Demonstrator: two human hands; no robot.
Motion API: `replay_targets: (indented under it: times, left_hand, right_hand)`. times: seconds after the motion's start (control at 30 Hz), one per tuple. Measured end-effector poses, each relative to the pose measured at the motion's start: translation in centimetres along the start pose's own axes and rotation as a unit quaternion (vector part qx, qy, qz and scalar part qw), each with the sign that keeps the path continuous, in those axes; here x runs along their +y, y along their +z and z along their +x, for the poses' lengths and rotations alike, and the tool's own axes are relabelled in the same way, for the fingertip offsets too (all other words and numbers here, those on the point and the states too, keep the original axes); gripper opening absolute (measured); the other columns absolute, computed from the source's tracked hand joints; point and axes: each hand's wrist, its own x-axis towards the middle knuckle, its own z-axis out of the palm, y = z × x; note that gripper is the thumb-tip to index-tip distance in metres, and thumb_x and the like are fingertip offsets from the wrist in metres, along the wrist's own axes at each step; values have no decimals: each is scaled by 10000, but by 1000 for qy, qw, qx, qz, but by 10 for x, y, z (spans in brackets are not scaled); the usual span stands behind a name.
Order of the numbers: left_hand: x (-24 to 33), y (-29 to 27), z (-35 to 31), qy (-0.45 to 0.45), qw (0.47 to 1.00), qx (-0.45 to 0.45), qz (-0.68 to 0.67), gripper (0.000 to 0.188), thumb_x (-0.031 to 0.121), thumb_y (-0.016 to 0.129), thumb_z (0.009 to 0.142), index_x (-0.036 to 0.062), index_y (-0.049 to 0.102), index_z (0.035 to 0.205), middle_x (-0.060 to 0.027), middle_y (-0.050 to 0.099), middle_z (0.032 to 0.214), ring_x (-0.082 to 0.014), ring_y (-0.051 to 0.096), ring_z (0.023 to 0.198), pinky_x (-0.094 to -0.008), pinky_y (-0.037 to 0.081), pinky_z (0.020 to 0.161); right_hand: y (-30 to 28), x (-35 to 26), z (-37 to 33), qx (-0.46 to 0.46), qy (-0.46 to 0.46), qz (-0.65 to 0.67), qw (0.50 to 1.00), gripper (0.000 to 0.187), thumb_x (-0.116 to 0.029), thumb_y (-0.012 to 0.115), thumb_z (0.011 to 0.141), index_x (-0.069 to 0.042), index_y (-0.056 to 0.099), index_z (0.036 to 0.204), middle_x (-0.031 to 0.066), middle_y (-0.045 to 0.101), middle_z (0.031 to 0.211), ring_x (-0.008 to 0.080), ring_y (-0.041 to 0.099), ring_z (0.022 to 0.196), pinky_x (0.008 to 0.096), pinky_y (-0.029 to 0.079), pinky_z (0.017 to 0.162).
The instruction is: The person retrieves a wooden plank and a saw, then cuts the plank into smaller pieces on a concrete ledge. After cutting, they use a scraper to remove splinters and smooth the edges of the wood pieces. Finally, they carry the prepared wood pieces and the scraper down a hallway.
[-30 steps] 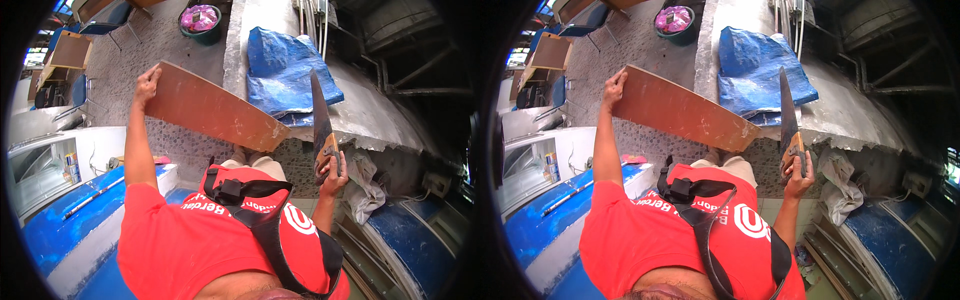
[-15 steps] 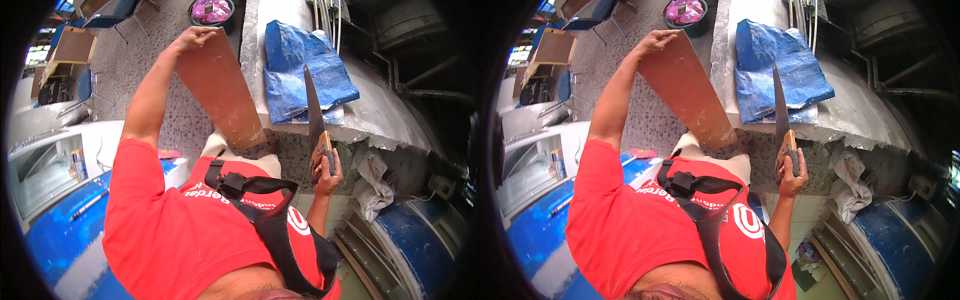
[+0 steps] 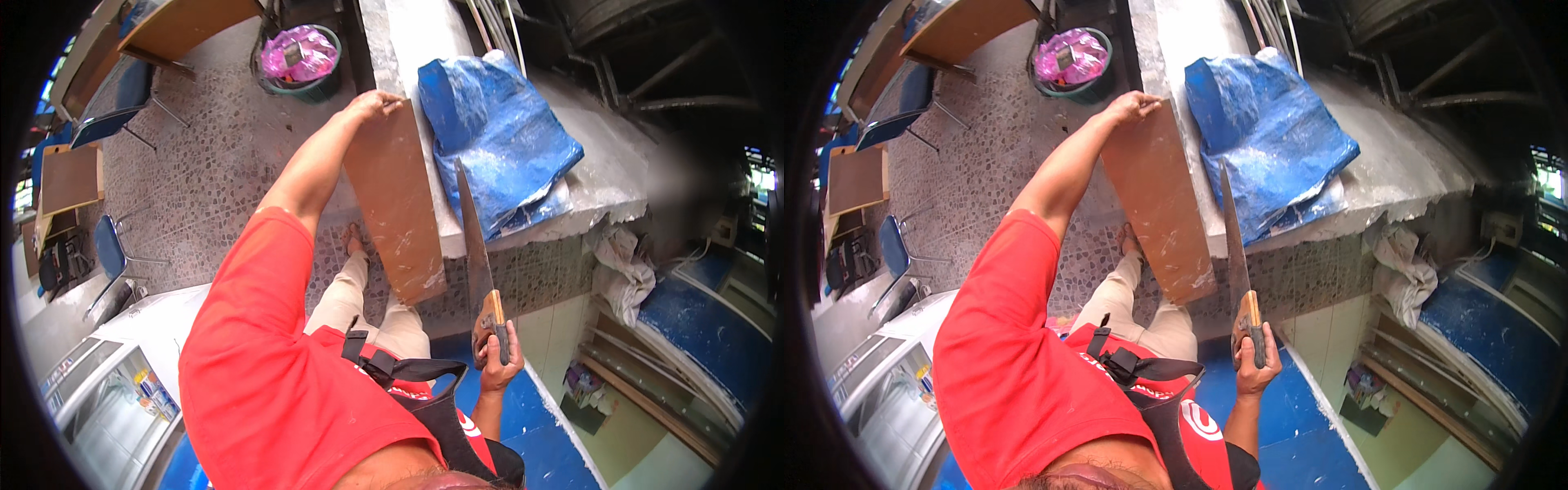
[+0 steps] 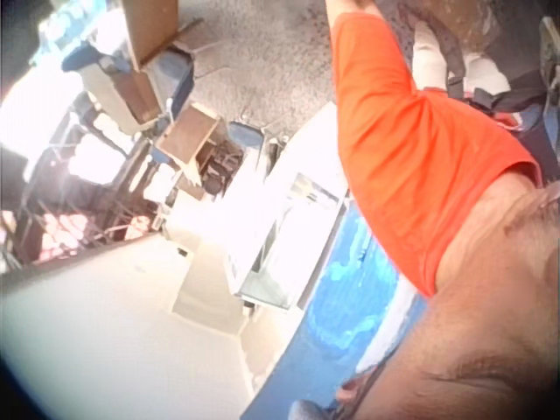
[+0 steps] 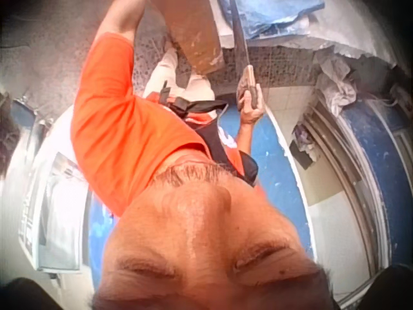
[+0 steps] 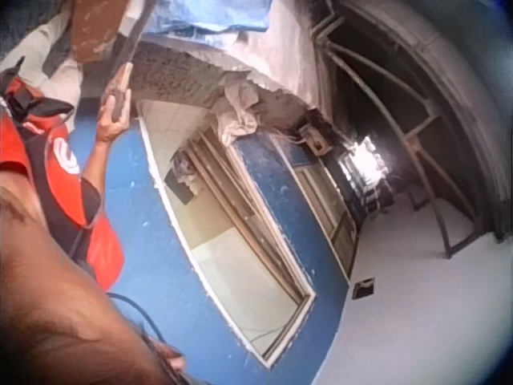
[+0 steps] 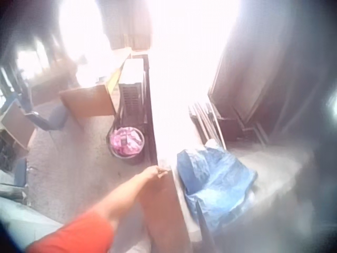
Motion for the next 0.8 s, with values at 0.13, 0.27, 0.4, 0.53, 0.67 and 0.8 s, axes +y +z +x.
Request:
replay_targets:
  times: [0.13, 0.27, 0.4, 0.53, 0.67, 0.8]
  left_hand:
    - [-7, 3, 22, -40, 998, 28, 38, 355, 394, 566, 971, 215, 654, 1265, -96, 690, 1176, -250, 649, 1117, -347, 487, 967]
    - [-7, 8, 33, -89, 993, 60, 49, 352, 405, 601, 951, 216, 673, 1238, -91, 681, 1198, -255, 640, 1134, -351, 474, 992]
    - [-14, 26, 49, -140, 984, 97, 56, 338, 431, 609, 926, 250, 694, 1199, -51, 681, 1206, -243, 622, 1157, -367, 474, 999]
    - [-52, 37, 39, -138, 933, 304, 135, 443, 354, 707, 864, 159, 648, 1257, -182, 558, 1303, -362, 536, 1195, -443, 430, 1019]
    - [-34, 105, -45, 17, 922, 383, 57, 468, 211, 691, 846, 31, 576, 1262, -248, 551, 1233, -416, 520, 1158, -477, 428, 987]
    - [37, 174, -232, -2, 986, 128, -106, 302, 167, 660, 824, 17, 659, 1086, -208, 656, 1013, -385, 633, 945, -451, 512, 818]
  right_hand:
    - [13, 1, -23, -6, 4, -19, 1000, 478, -110, 684, 841, 99, 579, 1258, 16, 598, 746, 65, 499, 539, 220, 422, 496]
    - [-5, 19, -39, -50, -63, -146, 986, 462, -113, 709, 816, 112, 608, 1208, 164, 714, 898, 191, 688, 731, 287, 537, 678]
    - [14, 5, -13, -84, -98, -179, 975, 457, -98, 757, 782, 105, 631, 1172, 221, 718, 981, 257, 721, 836, 312, 549, 757]
    - [32, 13, -1, -94, -160, -194, 963, 426, -67, 759, 772, 92, 640, 1149, 242, 713, 934, 315, 729, 794, 349, 562, 727]
    - [37, 19, -3, -84, -208, -216, 950, 421, -49, 748, 768, 85, 634, 1151, 241, 701, 891, 362, 706, 741, 380, 557, 666]
    - [30, 24, 3, -76, -223, -248, 940, 406, -51, 740, 787, 77, 632, 1157, 244, 697, 881, 370, 699, 737, 385, 557, 664]
